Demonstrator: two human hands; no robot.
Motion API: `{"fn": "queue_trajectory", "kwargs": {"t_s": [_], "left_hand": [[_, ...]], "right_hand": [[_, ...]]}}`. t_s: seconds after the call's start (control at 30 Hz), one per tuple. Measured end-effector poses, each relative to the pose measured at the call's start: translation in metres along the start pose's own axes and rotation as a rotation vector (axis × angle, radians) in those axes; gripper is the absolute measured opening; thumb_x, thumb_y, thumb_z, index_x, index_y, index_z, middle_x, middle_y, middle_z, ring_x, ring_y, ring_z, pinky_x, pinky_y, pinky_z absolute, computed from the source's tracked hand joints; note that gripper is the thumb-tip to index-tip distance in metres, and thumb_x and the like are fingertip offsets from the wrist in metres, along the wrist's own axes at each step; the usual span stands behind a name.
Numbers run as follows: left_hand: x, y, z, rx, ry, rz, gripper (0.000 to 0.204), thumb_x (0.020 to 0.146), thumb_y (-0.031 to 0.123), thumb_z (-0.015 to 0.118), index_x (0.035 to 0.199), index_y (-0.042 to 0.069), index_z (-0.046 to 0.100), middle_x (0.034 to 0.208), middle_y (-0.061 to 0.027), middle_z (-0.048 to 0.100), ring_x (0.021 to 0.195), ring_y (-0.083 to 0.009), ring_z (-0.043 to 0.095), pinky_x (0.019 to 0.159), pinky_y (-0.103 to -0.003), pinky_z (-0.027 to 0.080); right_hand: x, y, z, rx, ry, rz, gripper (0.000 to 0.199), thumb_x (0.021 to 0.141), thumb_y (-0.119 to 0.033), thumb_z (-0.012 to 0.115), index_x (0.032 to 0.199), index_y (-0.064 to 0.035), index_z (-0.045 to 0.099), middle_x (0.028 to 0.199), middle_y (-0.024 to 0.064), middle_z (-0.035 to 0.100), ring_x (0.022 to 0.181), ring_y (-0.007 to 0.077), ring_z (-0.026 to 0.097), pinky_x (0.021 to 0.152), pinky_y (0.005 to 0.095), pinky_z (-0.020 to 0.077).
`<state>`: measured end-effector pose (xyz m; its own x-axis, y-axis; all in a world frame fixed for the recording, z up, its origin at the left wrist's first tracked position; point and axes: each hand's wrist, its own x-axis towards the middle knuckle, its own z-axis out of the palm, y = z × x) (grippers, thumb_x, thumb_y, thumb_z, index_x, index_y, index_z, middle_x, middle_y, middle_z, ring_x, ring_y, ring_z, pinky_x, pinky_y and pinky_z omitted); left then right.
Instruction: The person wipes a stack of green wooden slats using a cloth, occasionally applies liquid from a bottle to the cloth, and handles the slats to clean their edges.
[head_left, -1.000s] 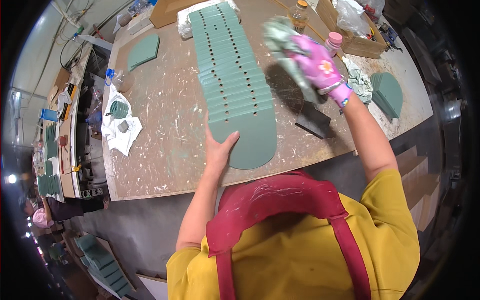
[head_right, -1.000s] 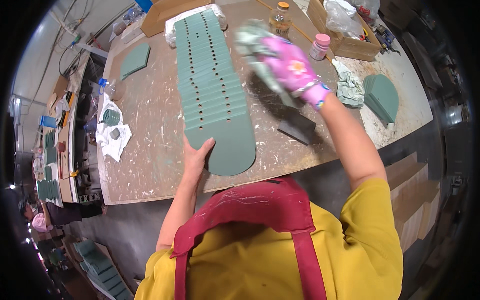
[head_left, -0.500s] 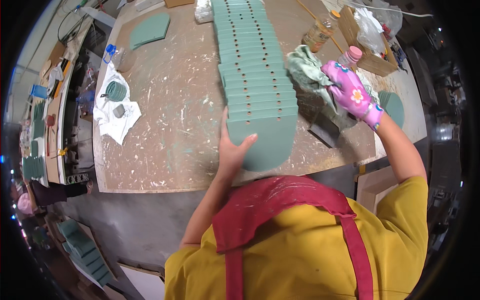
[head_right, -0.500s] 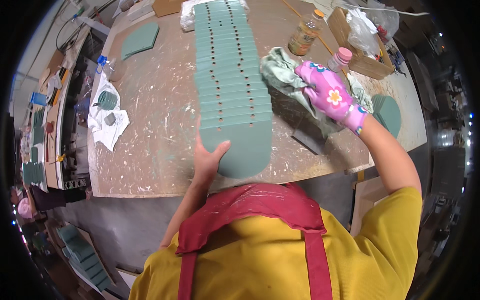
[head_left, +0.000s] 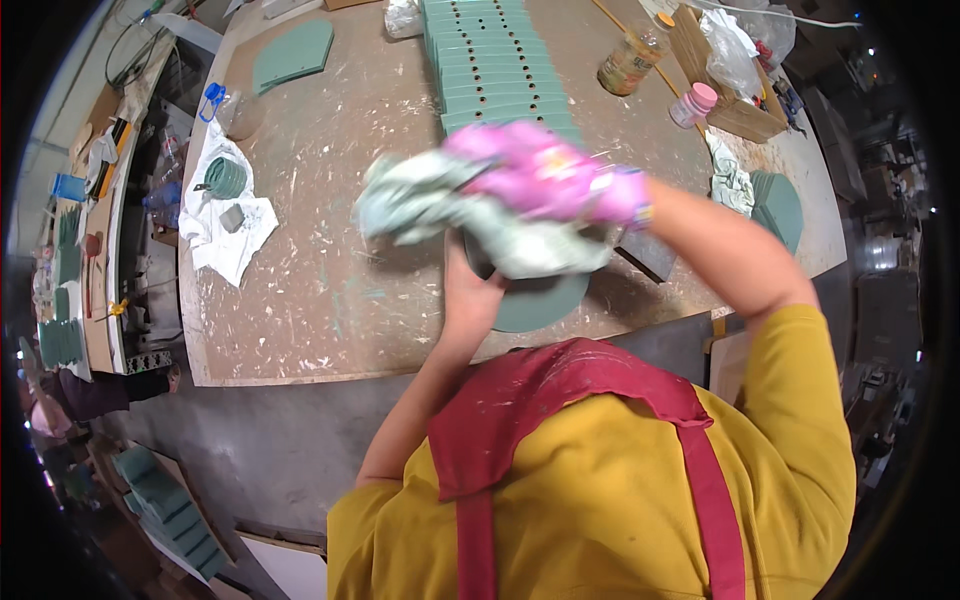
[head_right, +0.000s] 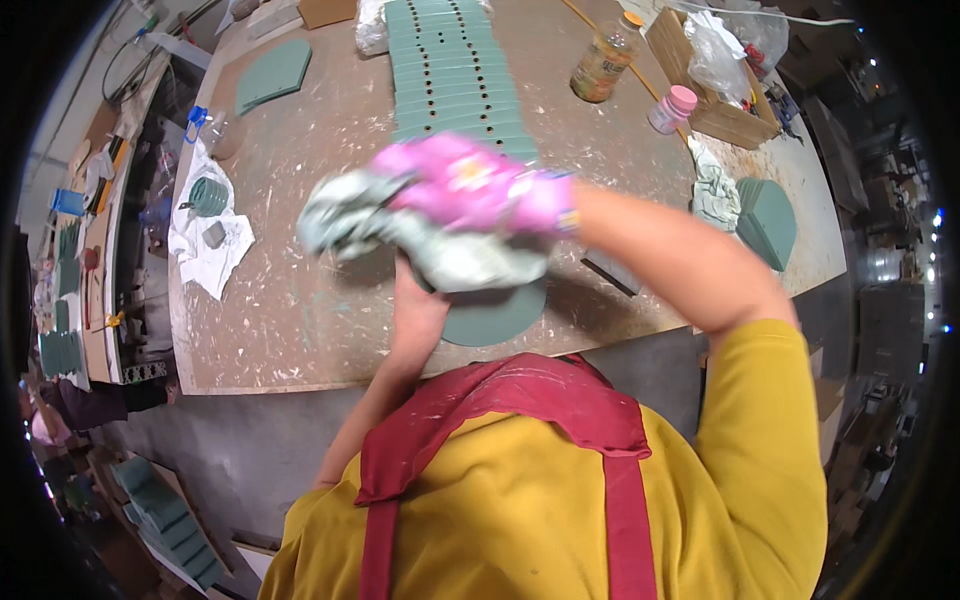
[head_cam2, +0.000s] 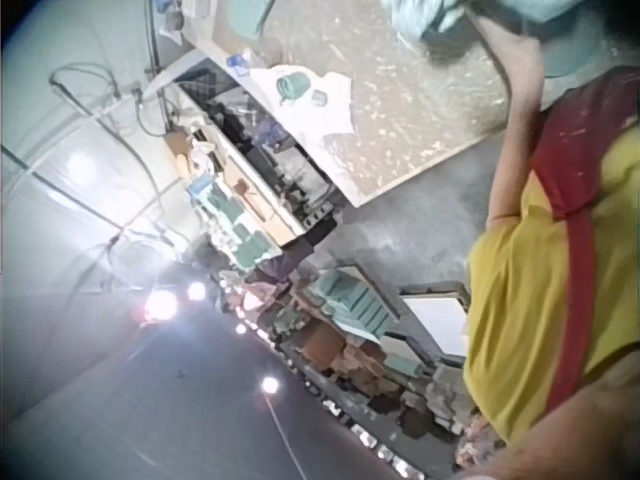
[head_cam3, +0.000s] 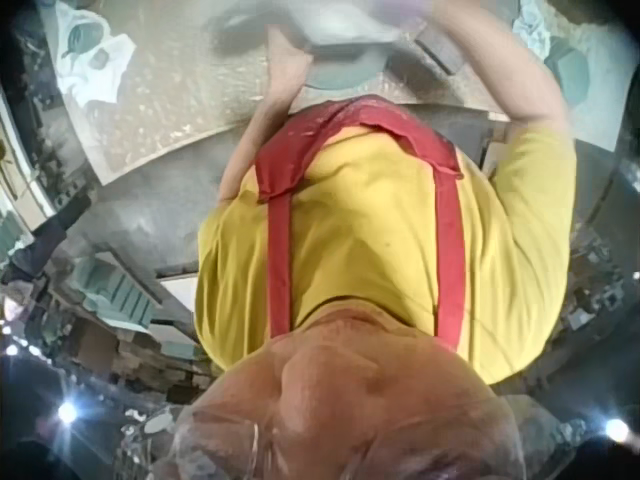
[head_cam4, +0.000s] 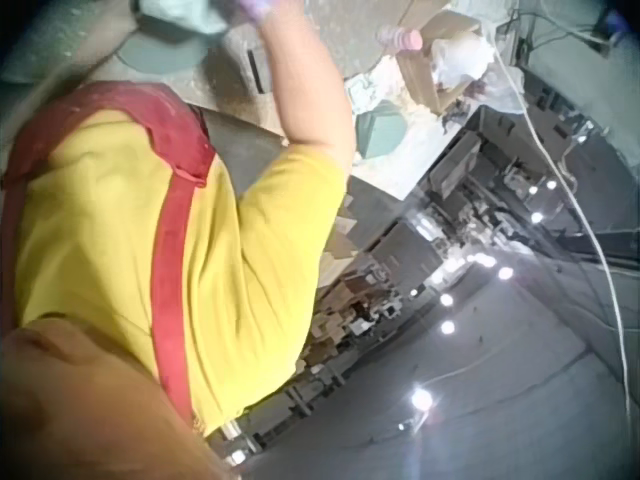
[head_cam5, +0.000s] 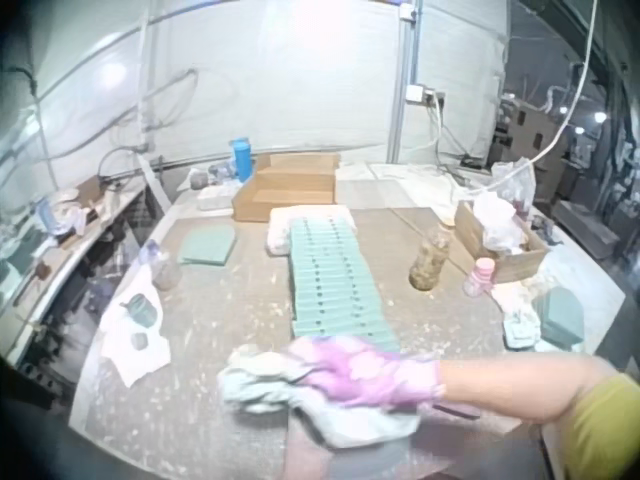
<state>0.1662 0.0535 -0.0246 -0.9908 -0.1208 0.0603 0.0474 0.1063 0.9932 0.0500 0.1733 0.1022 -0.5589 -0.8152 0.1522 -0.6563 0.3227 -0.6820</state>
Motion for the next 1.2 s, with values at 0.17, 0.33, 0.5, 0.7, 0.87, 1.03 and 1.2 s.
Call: {"fn": "queue_trajectory", "kwargs": {"t_s": [0.17, 0.33, 0.5, 0.7, 0.87, 1.03, 1.2], "left_hand": [[0.018, 0.013, -0.016, 0.089, -0.112, -0.037, 0.105, 0.071, 0.006, 0.076, 0.148, 0.007, 0.004, 0.137, -0.023, 0.037, 0.118, -0.025, 0.049, 0.094, -0.036, 0.045], [0.03, 0.004, -0.005, 0.021, -0.173, -0.064, 0.098, 0.067, 0.021, 0.081, 0.141, -0.003, 0.022, 0.145, -0.0244, 0.028, 0.135, -0.0316, 0.028, 0.11, -0.038, 0.025], [0.028, 0.018, -0.014, -0.114, -0.297, -0.247, 0.063, 0.071, 0.012, 0.078, 0.125, -0.003, 0.047, 0.116, -0.0132, 0.058, 0.107, -0.0187, 0.055, 0.092, -0.032, 0.045], [0.027, 0.005, -0.01, -0.393, -0.223, -0.142, 0.102, 0.069, 0.007, 0.075, 0.146, 0.0, 0.008, 0.135, -0.0177, 0.037, 0.125, -0.0251, 0.039, 0.104, -0.038, 0.035], [0.025, -0.013, -0.008, -0.029, -0.217, -0.17, 0.089, 0.071, 0.005, 0.074, 0.142, 0.0, 0.019, 0.127, -0.0149, 0.047, 0.115, -0.0232, 0.048, 0.097, -0.036, 0.041], [0.032, 0.001, -0.013, -0.254, -0.325, -0.048, 0.065, 0.072, 0.005, 0.074, 0.128, -0.003, 0.043, 0.112, -0.0097, 0.059, 0.103, -0.0185, 0.058, 0.09, -0.033, 0.045], [0.026, 0.004, -0.011, -0.324, -0.198, -0.13, 0.092, 0.071, 0.005, 0.074, 0.142, -0.002, 0.016, 0.122, -0.0142, 0.048, 0.111, -0.0214, 0.051, 0.094, -0.034, 0.043]], "right_hand": [[-0.058, 0.029, -0.066, -0.141, -0.013, 0.171, 0.031, 0.082, -0.016, 0.058, 0.111, -0.0046, 0.057, 0.101, 0.0136, 0.055, 0.096, 0.0296, 0.057, 0.084, 0.041, 0.0457], [-0.029, 0.03, 0.007, -0.416, 0.111, -0.217, 0.025, 0.07, -0.007, 0.062, 0.093, -0.0036, 0.055, 0.089, 0.0156, 0.053, 0.081, 0.0346, 0.055, 0.069, 0.0433, 0.0458], [0.044, 0.022, 0.047, -0.2, 0.085, -0.169, 0.021, 0.078, -0.016, 0.059, 0.094, -0.0041, 0.053, 0.085, 0.016, 0.052, 0.077, 0.0321, 0.058, 0.066, 0.0409, 0.0476], [-0.036, 0.033, -0.064, -0.182, 0.022, 0.195, 0.03, 0.083, -0.018, 0.057, 0.11, -0.0053, 0.058, 0.101, 0.0155, 0.061, 0.09, 0.0319, 0.064, 0.077, 0.0385, 0.0512], [-0.03, 0.021, 0.013, -0.341, 0.016, 0.114, 0.037, 0.073, -0.017, 0.063, 0.107, -0.0065, 0.054, 0.098, 0.0172, 0.057, 0.082, 0.036, 0.059, 0.069, 0.0441, 0.0499], [0.05, 0.005, 0.043, -0.467, -0.181, 0.056, 0.026, 0.077, -0.017, 0.061, 0.098, -0.0046, 0.053, 0.079, 0.0173, 0.058, 0.071, 0.0352, 0.061, 0.063, 0.0417, 0.0513], [-0.021, 0.028, -0.046, -0.01, 0.157, 0.244, 0.039, 0.079, -0.019, 0.06, 0.117, -0.0095, 0.058, 0.102, 0.0135, 0.064, 0.092, 0.0309, 0.063, 0.083, 0.0405, 0.0495]]}}
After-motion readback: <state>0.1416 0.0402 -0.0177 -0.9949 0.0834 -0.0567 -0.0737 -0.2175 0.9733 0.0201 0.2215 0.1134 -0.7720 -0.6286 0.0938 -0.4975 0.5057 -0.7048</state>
